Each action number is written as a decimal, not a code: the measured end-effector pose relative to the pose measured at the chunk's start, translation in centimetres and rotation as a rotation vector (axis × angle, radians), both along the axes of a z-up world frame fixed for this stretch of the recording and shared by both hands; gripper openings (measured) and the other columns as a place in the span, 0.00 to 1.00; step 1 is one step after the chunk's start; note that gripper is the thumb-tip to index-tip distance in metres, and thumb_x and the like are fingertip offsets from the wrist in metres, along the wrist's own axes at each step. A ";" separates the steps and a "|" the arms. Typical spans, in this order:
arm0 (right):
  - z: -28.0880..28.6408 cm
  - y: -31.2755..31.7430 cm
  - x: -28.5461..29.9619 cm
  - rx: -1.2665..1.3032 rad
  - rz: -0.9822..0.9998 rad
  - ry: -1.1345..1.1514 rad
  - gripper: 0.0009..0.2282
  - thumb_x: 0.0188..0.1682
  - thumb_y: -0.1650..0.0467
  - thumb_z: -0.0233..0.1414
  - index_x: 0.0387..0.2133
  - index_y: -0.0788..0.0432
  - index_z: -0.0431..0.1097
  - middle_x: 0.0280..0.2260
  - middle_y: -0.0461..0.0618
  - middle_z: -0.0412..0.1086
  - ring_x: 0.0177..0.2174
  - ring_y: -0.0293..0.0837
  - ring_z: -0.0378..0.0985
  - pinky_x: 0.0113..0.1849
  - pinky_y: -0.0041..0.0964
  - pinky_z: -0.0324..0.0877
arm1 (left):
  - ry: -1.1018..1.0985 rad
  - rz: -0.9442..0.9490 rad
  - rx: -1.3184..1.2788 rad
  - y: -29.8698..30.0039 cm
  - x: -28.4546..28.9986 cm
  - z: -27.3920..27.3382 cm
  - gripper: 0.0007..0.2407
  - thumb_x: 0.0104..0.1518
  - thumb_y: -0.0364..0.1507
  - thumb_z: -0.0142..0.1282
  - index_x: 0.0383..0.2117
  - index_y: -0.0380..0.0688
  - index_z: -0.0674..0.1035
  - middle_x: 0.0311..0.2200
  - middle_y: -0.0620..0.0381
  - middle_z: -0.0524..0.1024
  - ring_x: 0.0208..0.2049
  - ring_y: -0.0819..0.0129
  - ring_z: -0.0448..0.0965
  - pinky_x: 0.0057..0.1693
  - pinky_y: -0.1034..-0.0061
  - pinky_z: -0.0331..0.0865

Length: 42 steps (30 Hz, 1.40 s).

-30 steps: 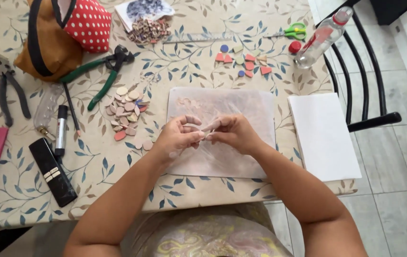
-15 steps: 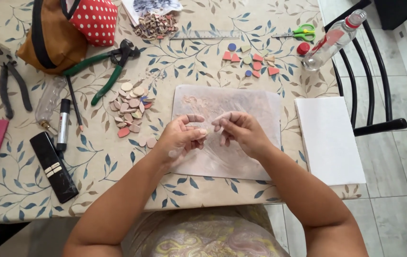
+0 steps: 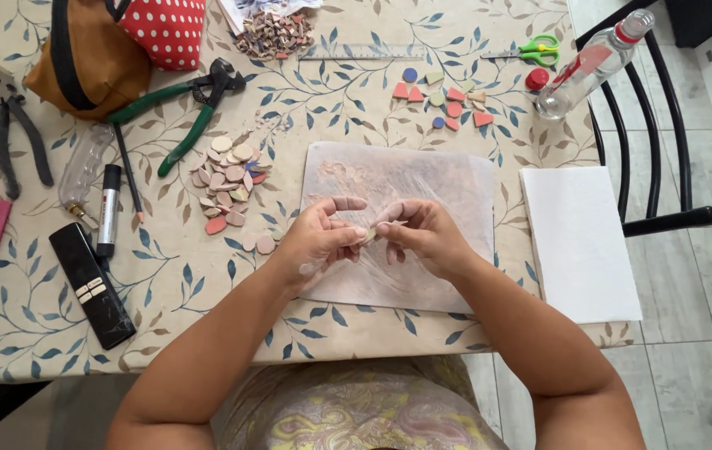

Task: Sanding small wooden craft pieces by rubbing them against a sheet of sandpaper on a table.

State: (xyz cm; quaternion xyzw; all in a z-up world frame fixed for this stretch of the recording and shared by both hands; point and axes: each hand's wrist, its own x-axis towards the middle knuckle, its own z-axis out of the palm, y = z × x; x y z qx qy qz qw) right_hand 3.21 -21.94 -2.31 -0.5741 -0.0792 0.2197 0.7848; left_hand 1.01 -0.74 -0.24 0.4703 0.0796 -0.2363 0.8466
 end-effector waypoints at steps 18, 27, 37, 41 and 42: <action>0.1 0.3 0.0 0.033 0.004 0.143 0.04 0.46 0.79 0.57 0.30 0.72 0.71 0.24 0.60 0.72 0.14 0.48 0.78 0.17 0.34 0.73 | -0.077 -0.026 -0.026 -0.1 -0.3 -0.2 0.22 0.51 0.16 0.58 0.55 0.28 0.69 0.24 0.41 0.79 0.24 0.65 0.81 0.32 0.76 0.79; -0.8 -0.3 0.2 0.080 -0.059 0.094 0.04 0.49 0.78 0.54 0.33 0.71 0.69 0.25 0.58 0.70 0.15 0.47 0.78 0.18 0.33 0.74 | -0.185 -0.063 0.034 0.2 -0.5 0.3 0.26 0.49 0.15 0.62 0.57 0.30 0.68 0.26 0.43 0.80 0.25 0.69 0.81 0.34 0.79 0.79; -0.5 0.2 -0.5 0.067 0.006 0.096 0.07 0.48 0.80 0.53 0.39 0.74 0.70 0.28 0.59 0.73 0.19 0.47 0.80 0.19 0.33 0.75 | -0.374 0.116 0.286 0.0 -0.9 1.0 0.26 0.50 0.19 0.64 0.57 0.36 0.68 0.25 0.46 0.80 0.26 0.73 0.79 0.36 0.83 0.76; -1.4 0.3 -0.6 0.096 0.008 0.085 0.09 0.44 0.83 0.56 0.38 0.75 0.70 0.27 0.58 0.73 0.20 0.50 0.80 0.20 0.35 0.76 | -0.454 0.136 0.349 -0.2 -1.3 1.4 0.25 0.50 0.20 0.66 0.56 0.37 0.69 0.25 0.47 0.80 0.27 0.72 0.79 0.38 0.81 0.76; -1.4 0.4 -0.6 0.099 0.003 0.078 0.10 0.43 0.84 0.56 0.38 0.75 0.70 0.27 0.58 0.73 0.20 0.50 0.80 0.20 0.35 0.76 | -0.464 0.139 0.358 -0.2 -1.4 1.7 0.25 0.50 0.21 0.66 0.56 0.37 0.69 0.25 0.47 0.80 0.27 0.72 0.79 0.38 0.81 0.76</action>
